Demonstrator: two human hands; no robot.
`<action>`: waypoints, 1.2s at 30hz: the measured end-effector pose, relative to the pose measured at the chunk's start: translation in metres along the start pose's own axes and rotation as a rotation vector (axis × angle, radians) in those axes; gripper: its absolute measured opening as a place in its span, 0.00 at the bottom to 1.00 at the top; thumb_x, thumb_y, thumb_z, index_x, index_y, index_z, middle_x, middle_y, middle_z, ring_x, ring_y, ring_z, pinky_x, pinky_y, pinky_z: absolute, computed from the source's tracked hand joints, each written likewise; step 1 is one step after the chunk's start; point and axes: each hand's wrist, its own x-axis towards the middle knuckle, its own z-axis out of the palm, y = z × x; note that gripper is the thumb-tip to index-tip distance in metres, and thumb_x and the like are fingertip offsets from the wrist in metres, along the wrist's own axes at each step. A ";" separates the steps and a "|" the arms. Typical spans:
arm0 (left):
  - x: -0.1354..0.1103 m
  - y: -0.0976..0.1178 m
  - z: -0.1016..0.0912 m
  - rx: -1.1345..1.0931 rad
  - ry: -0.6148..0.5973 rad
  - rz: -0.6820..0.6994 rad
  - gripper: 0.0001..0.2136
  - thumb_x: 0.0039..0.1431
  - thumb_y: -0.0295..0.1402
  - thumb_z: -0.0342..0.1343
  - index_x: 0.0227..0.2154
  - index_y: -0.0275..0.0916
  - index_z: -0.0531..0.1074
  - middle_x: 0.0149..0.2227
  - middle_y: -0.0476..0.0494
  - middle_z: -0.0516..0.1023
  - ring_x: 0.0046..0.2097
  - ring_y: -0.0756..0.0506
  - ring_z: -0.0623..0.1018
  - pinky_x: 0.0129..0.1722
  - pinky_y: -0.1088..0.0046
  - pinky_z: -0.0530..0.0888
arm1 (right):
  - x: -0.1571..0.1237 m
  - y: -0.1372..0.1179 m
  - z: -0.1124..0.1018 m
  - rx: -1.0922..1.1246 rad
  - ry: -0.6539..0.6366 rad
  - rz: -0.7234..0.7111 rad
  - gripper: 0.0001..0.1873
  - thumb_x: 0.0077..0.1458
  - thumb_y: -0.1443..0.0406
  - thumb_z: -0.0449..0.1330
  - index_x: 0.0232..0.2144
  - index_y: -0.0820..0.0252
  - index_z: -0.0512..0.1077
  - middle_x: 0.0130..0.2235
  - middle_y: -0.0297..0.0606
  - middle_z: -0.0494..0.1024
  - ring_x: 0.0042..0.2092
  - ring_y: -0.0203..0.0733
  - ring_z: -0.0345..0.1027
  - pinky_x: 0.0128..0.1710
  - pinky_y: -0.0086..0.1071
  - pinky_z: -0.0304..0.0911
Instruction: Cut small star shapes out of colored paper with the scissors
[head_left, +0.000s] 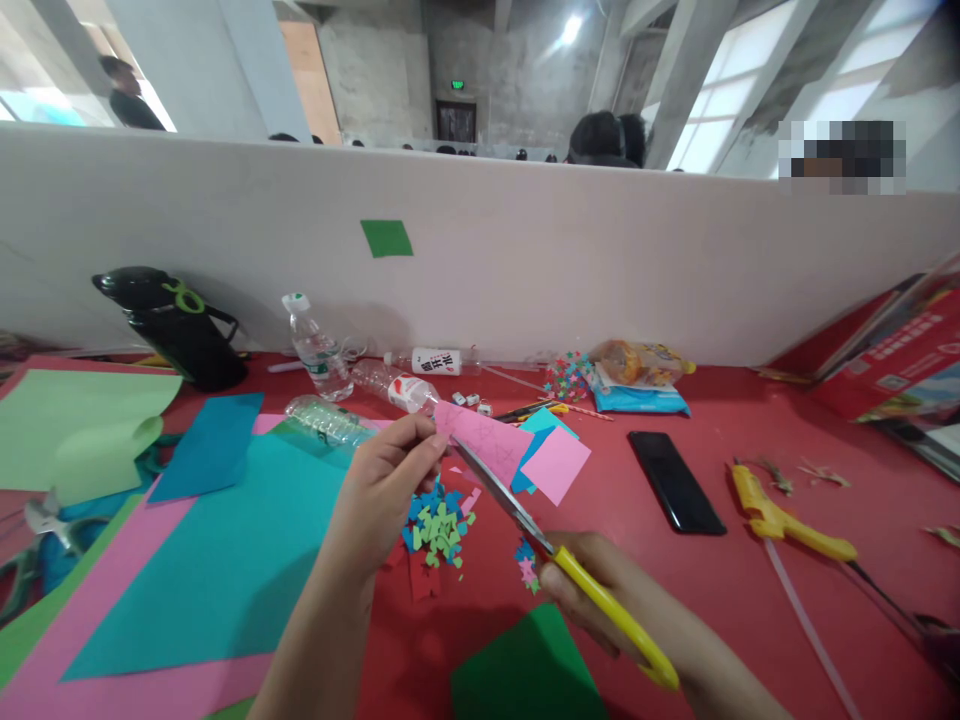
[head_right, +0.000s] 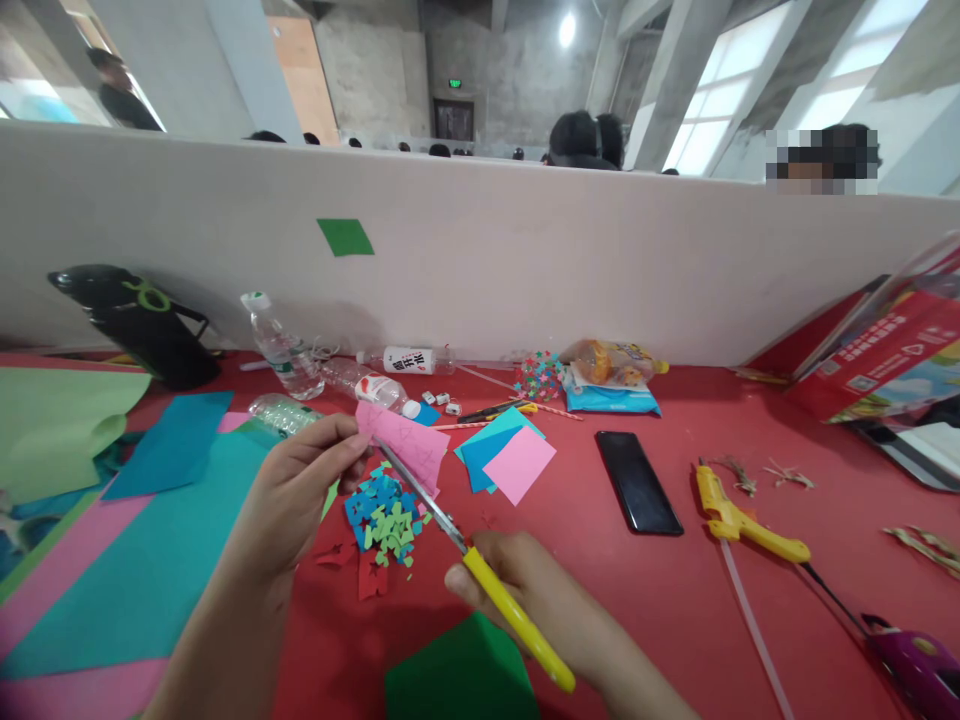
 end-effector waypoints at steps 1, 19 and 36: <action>0.000 0.001 0.000 0.003 -0.002 -0.006 0.09 0.58 0.33 0.54 0.23 0.39 0.68 0.20 0.53 0.65 0.24 0.53 0.65 0.23 0.78 0.63 | 0.000 0.000 0.000 0.000 -0.001 0.006 0.30 0.58 0.38 0.48 0.26 0.58 0.59 0.19 0.25 0.57 0.20 0.29 0.49 0.19 0.25 0.43; -0.003 0.003 0.005 -0.062 -0.031 -0.039 0.09 0.57 0.34 0.55 0.23 0.39 0.68 0.20 0.54 0.65 0.23 0.54 0.65 0.23 0.79 0.63 | 0.000 0.000 -0.001 -0.005 -0.019 -0.016 0.29 0.59 0.39 0.47 0.26 0.58 0.57 0.20 0.25 0.56 0.21 0.29 0.48 0.19 0.26 0.42; 0.000 0.000 0.005 -0.064 -0.032 -0.050 0.09 0.56 0.34 0.56 0.23 0.39 0.68 0.20 0.54 0.65 0.23 0.54 0.65 0.22 0.78 0.63 | 0.001 -0.002 -0.003 0.041 -0.016 -0.007 0.29 0.57 0.38 0.50 0.26 0.58 0.58 0.20 0.25 0.55 0.20 0.28 0.46 0.19 0.25 0.40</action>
